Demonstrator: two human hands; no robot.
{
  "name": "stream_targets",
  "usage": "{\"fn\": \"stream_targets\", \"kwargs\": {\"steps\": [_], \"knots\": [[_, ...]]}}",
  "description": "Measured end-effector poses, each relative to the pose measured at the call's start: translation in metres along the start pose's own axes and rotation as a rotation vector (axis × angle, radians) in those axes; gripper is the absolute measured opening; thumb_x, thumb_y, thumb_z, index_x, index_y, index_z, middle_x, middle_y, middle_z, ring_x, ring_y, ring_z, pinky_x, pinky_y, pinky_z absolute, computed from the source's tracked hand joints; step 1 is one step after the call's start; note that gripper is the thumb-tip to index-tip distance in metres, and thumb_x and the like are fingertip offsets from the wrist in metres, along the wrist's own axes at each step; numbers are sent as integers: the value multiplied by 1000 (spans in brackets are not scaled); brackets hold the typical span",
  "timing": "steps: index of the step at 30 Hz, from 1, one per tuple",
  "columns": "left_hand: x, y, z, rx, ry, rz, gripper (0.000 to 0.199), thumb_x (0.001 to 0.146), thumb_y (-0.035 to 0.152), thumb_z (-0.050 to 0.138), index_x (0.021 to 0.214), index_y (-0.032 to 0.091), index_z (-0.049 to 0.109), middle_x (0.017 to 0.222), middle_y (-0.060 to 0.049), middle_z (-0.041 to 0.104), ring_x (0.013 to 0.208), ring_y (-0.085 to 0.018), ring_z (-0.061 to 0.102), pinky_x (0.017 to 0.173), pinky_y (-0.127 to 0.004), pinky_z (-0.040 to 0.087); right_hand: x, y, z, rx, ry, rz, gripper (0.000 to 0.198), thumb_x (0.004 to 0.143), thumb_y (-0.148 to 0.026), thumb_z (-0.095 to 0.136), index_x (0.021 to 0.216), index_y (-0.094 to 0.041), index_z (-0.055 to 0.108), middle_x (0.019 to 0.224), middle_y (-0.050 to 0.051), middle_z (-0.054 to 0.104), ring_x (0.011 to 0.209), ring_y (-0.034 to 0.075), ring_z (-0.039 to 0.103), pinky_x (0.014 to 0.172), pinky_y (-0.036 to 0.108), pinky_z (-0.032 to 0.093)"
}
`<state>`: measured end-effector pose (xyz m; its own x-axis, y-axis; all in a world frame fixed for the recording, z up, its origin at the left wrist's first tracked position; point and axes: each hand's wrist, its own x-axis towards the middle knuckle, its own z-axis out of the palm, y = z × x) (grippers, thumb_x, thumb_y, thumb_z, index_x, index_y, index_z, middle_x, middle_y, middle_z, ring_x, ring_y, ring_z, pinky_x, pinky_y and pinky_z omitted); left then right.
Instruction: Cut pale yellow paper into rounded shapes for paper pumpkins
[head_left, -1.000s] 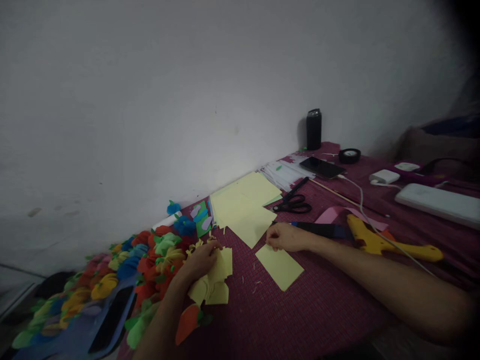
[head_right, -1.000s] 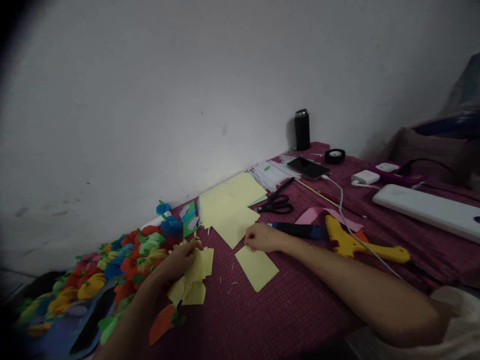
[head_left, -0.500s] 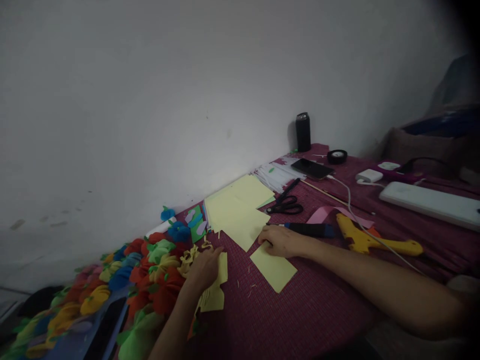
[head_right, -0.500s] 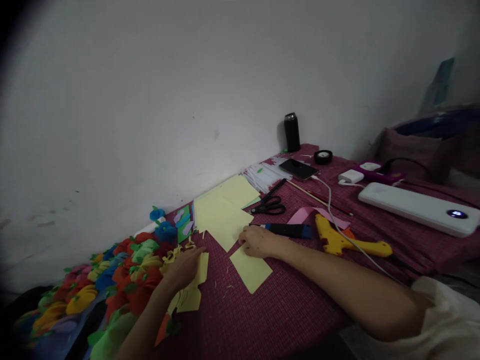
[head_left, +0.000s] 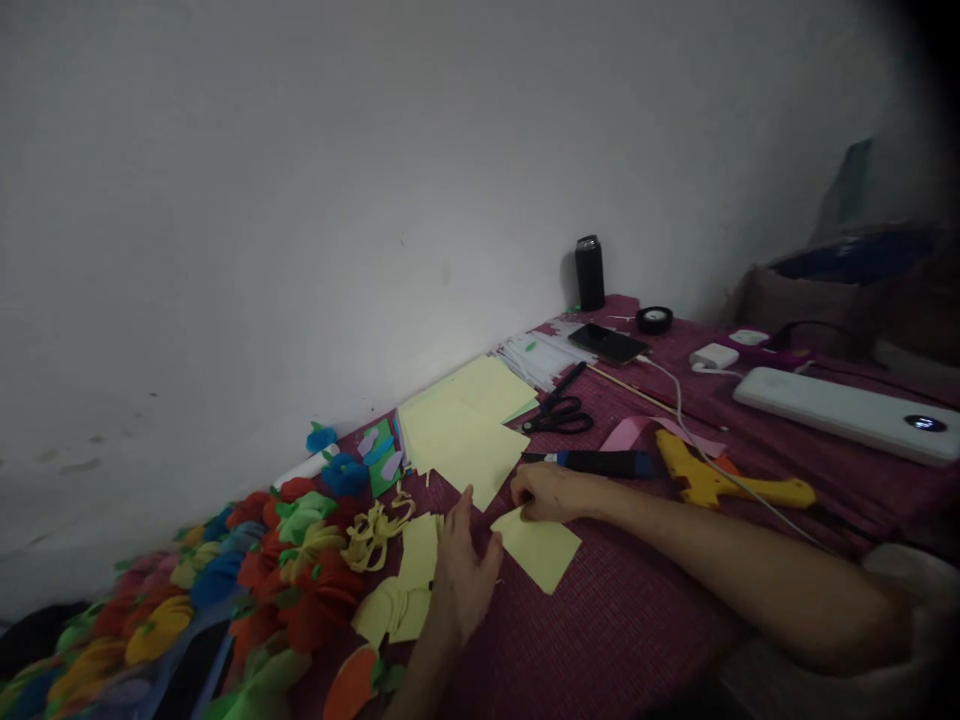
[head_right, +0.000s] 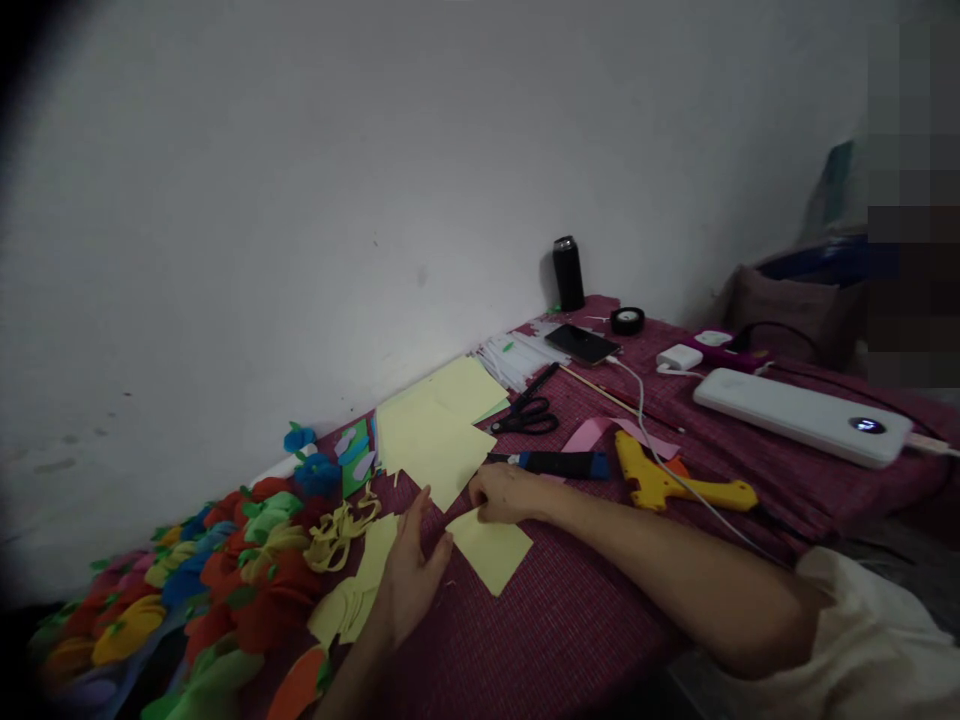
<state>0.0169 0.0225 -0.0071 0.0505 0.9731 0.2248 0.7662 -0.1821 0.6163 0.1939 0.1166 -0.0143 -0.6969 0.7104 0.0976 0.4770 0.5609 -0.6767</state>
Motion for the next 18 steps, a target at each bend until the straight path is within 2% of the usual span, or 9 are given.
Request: {"fn": "stream_targets", "kwargs": {"steps": [3,6,8,11,14,18], "knots": [[1,-5,10,-385,13,-147,64,75,27,52,130,15,23,119,-13,48,107,-20,46,90,-34,35,1,-7,1,104,45,11,12,60,-23,60,70,-16,61,62,-1,57,57,12,49,49,20,31],[3,-8,9,-688,-73,-236,50,74,26,55,120,14,39,101,-10,60,90,-18,56,80,-30,41,3,-13,0,249,98,29,15,66,-25,57,78,-16,57,63,-3,55,54,9,47,46,18,31],[4,-8,5,-759,-75,-278,33,72,28,57,101,12,54,89,-8,64,81,-17,57,74,-27,43,5,-15,-1,350,125,47,18,68,-26,56,83,-16,53,64,-3,53,52,9,46,45,17,32],[4,-7,0,-771,-27,-325,22,71,31,59,82,12,61,75,-4,64,69,-14,56,63,-22,41,7,-16,0,465,141,67,25,71,-28,54,92,-17,46,66,-4,52,51,8,46,45,17,35],[3,-5,0,-831,-14,-339,22,71,32,59,83,13,62,73,-3,63,66,-13,54,61,-21,40,7,-18,5,605,133,67,29,72,-29,54,96,-18,41,70,-3,53,51,8,47,47,18,37],[0,-2,2,-957,-84,-365,21,71,29,60,84,13,62,77,-4,64,68,-14,55,64,-24,42,5,-23,11,847,130,39,34,67,-27,62,94,-19,43,67,-5,52,49,7,44,46,18,35]]}}
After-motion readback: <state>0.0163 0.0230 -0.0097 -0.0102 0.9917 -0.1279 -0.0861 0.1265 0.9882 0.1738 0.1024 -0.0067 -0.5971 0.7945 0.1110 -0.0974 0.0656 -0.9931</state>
